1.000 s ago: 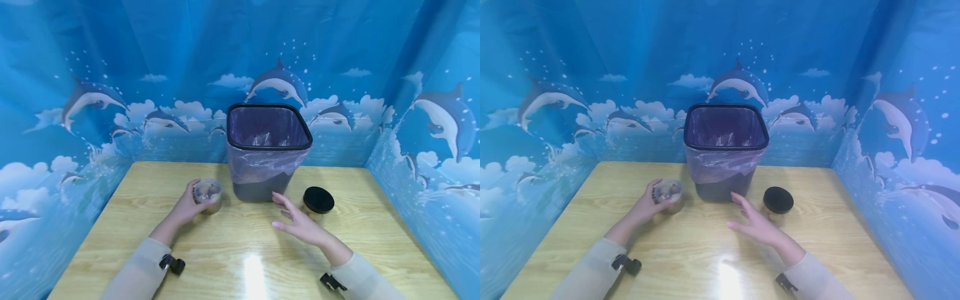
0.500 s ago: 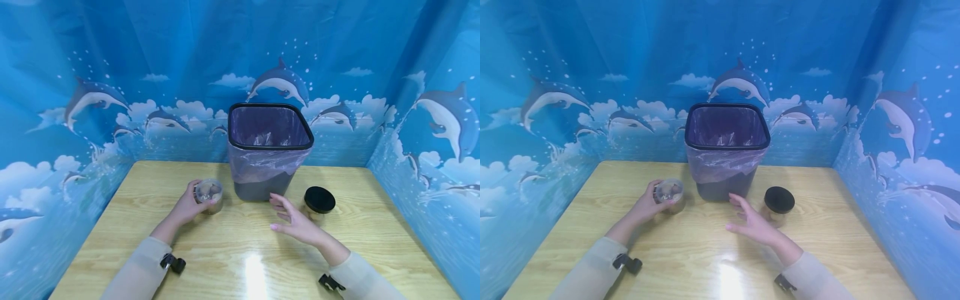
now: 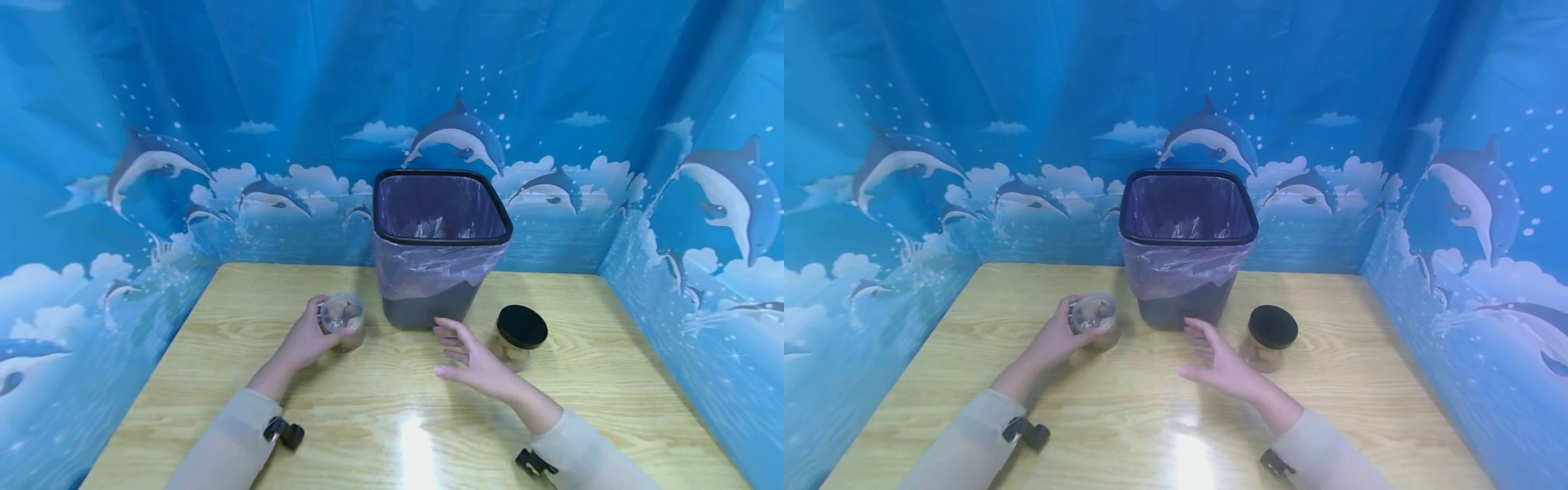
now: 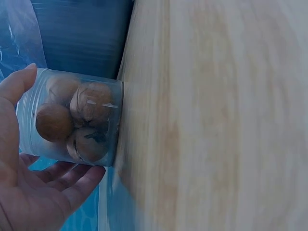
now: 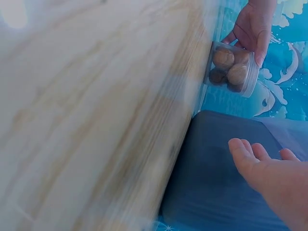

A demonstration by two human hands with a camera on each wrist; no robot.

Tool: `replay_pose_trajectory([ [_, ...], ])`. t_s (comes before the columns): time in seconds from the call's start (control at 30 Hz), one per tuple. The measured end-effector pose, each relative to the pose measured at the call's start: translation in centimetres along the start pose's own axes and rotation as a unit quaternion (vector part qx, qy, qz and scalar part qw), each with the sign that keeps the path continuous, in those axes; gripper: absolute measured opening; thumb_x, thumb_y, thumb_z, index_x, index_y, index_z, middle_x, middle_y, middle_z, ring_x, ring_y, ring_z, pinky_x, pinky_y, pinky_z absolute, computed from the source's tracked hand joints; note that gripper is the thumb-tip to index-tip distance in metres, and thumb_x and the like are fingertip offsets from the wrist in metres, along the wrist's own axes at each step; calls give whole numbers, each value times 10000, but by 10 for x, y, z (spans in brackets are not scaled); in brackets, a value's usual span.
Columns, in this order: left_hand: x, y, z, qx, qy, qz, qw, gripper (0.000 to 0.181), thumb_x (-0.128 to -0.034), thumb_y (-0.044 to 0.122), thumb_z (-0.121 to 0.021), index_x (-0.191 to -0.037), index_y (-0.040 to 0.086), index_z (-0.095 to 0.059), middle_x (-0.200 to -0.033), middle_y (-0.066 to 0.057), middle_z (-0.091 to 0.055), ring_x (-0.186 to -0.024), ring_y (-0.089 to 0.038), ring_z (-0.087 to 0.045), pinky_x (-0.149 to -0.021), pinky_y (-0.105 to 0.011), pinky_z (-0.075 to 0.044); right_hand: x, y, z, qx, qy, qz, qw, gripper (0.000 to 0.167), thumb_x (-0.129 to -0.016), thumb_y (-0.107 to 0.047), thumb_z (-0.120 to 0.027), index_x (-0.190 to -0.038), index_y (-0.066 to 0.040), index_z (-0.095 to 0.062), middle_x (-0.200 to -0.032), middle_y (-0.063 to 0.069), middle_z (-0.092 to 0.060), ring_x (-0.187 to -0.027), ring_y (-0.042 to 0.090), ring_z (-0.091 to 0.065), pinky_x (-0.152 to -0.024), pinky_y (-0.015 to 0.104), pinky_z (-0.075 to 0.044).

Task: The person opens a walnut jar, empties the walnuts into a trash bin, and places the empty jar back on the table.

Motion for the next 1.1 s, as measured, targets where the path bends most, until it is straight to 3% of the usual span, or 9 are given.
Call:
replay_pose_trajectory([
  [0.6,6,4,-6,-201,152,-19,9997,1060,-787,638,-753,-1538,88,-246,-1444,-269,-473,-1273,-421,-518,-1046,-559,-425,-9,-1,-6,-96,-9,44,9999,786,-935,-167,-718,-1551,-39,-246,-1501,244,-379,-1345,520,-379,-1094,573,-364],
  [1.1,11,7,-14,-204,188,-113,9996,1062,-781,655,-745,-1537,83,-266,-1447,-265,-477,-1300,-433,-494,-1071,-578,-390,-15,1,-10,-72,-254,107,9996,801,-953,-178,-699,-1572,-54,-207,-1532,289,-324,-1375,504,-355,-1104,577,-350],
])
Point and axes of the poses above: each hand's wrist, its own x-axis away from the middle knuckle, its own z-axis out of the back of the hand, y = z × x, the point moved 2 cm from there along -x, towards the middle knuckle
